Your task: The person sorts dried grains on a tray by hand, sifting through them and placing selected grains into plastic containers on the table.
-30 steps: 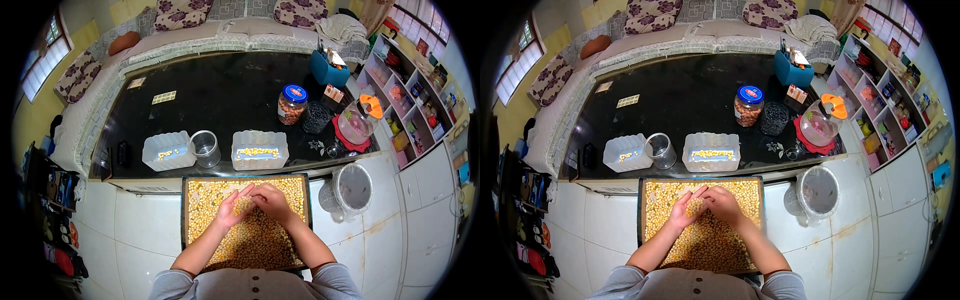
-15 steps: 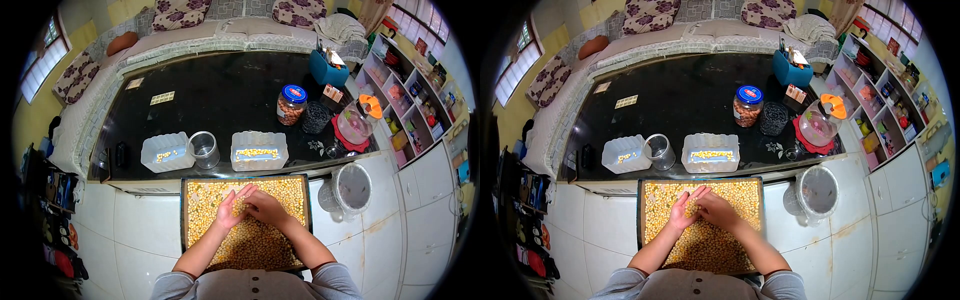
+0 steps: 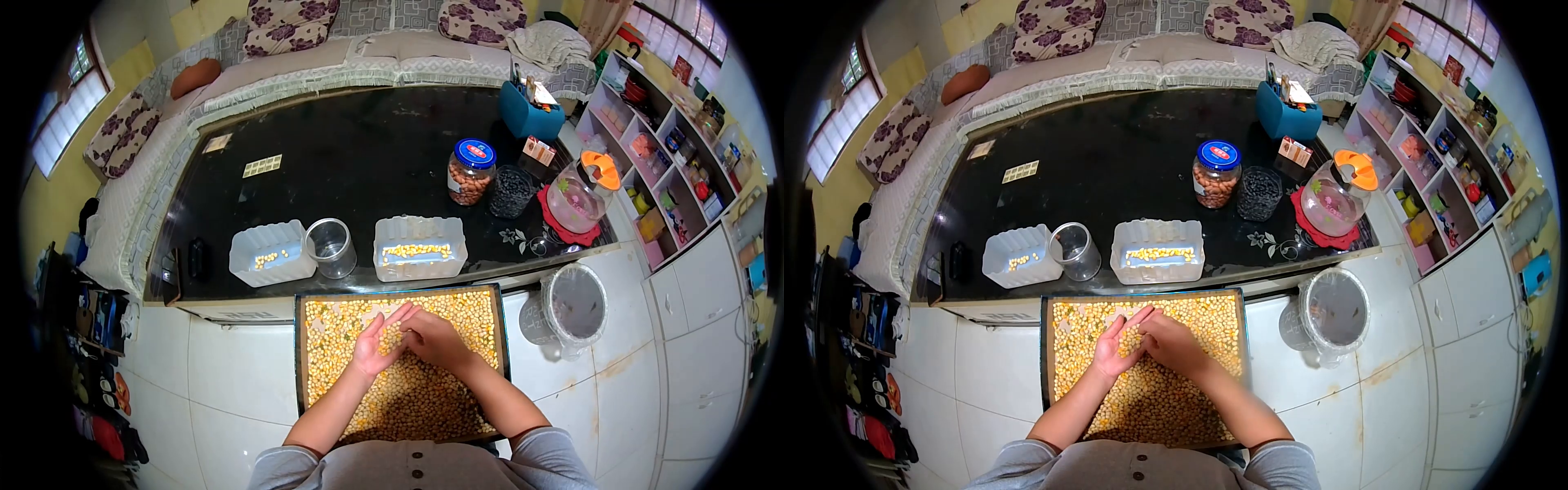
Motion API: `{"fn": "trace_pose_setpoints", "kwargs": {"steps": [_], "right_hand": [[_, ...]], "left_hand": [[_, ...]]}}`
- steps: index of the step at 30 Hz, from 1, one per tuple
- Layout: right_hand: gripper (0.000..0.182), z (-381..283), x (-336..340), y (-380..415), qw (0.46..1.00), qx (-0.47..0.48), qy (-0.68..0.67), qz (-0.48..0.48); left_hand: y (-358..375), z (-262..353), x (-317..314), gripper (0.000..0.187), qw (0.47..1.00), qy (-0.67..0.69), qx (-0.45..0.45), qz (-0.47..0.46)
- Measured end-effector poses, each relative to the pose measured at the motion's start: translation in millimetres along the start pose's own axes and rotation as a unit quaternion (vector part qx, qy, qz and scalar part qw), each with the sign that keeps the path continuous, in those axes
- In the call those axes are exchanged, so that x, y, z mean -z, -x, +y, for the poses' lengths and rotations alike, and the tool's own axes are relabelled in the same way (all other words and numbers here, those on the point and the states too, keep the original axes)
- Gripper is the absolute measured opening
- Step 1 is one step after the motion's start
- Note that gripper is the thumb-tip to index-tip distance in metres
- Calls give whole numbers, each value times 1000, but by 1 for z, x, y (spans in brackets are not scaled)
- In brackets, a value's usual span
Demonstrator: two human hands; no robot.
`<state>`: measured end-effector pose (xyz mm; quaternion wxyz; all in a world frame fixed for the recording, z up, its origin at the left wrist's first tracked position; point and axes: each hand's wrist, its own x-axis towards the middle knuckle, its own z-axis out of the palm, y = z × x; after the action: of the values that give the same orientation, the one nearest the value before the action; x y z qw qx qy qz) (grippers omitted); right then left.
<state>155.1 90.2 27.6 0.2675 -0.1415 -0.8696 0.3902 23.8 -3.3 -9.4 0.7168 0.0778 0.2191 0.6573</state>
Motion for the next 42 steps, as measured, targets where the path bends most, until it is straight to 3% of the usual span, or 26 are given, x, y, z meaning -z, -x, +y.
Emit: {"fn": "trace_pose_setpoints", "kwargs": {"steps": [2,3,5,11,14,24,27,30,32,34,36,39,42], "right_hand": [[13,-4,2,-2,1000,-4,-21,4],[14,-6,3,-2,999,-8,-43,7],[14,-1,-1,0,999,9,-42,1],[16,0,-4,2,999,30,-5,-26],[16,0,-4,2,999,32,9,-27],[13,3,-8,3,996,50,64,-38],[14,4,-6,1,996,77,38,-36],[11,-13,7,-8,999,16,-34,8],[10,-15,19,-15,999,-21,-39,12],[9,-18,33,-22,997,-61,-44,18],[4,-22,48,-34,991,1,31,131],[5,-26,72,-58,977,49,91,188],[5,-20,86,-83,977,31,143,152]], "left_hand": [[-2,-4,18,56,940,299,49,-158],[-1,-3,13,56,940,299,49,-158],[1,0,0,57,1000,28,7,-7],[-1,-2,1,57,996,91,3,-26],[0,-1,0,58,999,32,5,-20],[1,0,-7,57,998,56,11,3],[0,-1,3,56,996,76,5,-56],[3,1,-11,57,995,90,-1,-37],[7,3,-26,58,991,49,-3,123],[3,0,-11,57,992,102,1,75],[1,-2,-4,57,988,154,6,28],[-2,-4,-4,57,988,150,-12,-24],[-2,-3,-5,56,992,124,-18,-19]]}}
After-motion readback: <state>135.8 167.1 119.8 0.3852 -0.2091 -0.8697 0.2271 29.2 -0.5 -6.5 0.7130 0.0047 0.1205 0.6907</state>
